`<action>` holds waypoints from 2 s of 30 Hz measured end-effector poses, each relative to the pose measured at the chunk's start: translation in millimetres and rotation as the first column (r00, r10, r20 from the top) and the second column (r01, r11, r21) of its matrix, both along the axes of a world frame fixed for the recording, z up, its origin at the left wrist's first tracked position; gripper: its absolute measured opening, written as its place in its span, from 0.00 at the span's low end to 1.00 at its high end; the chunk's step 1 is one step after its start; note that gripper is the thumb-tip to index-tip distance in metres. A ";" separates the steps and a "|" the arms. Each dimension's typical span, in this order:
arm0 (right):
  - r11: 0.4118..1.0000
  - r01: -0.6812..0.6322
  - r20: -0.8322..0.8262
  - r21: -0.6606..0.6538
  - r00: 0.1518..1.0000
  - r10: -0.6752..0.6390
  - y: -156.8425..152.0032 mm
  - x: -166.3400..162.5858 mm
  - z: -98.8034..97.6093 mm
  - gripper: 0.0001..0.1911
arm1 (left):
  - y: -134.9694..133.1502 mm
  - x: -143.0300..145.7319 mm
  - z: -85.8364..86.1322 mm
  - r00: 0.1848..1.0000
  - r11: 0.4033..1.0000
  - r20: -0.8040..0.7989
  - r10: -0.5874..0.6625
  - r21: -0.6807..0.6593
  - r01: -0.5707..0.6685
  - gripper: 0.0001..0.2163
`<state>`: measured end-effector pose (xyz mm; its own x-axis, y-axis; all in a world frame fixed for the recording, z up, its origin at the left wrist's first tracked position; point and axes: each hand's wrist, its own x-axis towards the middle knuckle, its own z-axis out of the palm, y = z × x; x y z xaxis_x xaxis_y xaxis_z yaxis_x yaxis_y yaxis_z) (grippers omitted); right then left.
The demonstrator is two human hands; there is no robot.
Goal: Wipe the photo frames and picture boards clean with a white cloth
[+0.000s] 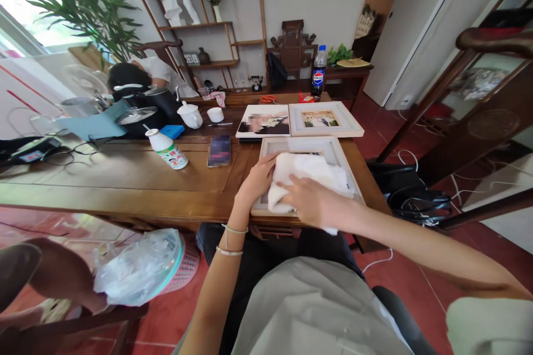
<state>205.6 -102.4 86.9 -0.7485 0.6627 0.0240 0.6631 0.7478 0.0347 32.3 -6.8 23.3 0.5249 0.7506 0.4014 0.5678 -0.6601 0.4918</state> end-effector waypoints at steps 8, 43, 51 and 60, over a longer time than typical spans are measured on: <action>0.996 0.063 -0.116 -0.055 0.991 -0.069 -7.0 11.7 10.5 0.20 | -4.8 0.0 3.7 0.999 0.999 0.009 -0.035 0.010 0.035 0.20; 0.951 0.256 0.168 0.176 0.944 -0.285 37.4 60.2 17.5 0.24 | 0.2 1.6 -4.7 0.998 0.999 -0.051 0.040 0.007 -0.039 0.20; 0.996 -0.092 -0.087 0.006 0.992 0.092 -41.8 36.2 27.1 0.24 | -1.8 1.0 -2.0 1.000 1.000 -0.028 0.010 0.017 -0.010 0.20; 0.941 0.230 0.023 0.246 0.970 -0.244 48.1 74.2 -10.2 0.28 | -0.3 1.2 -3.4 0.998 0.999 -0.051 0.024 0.034 -0.022 0.20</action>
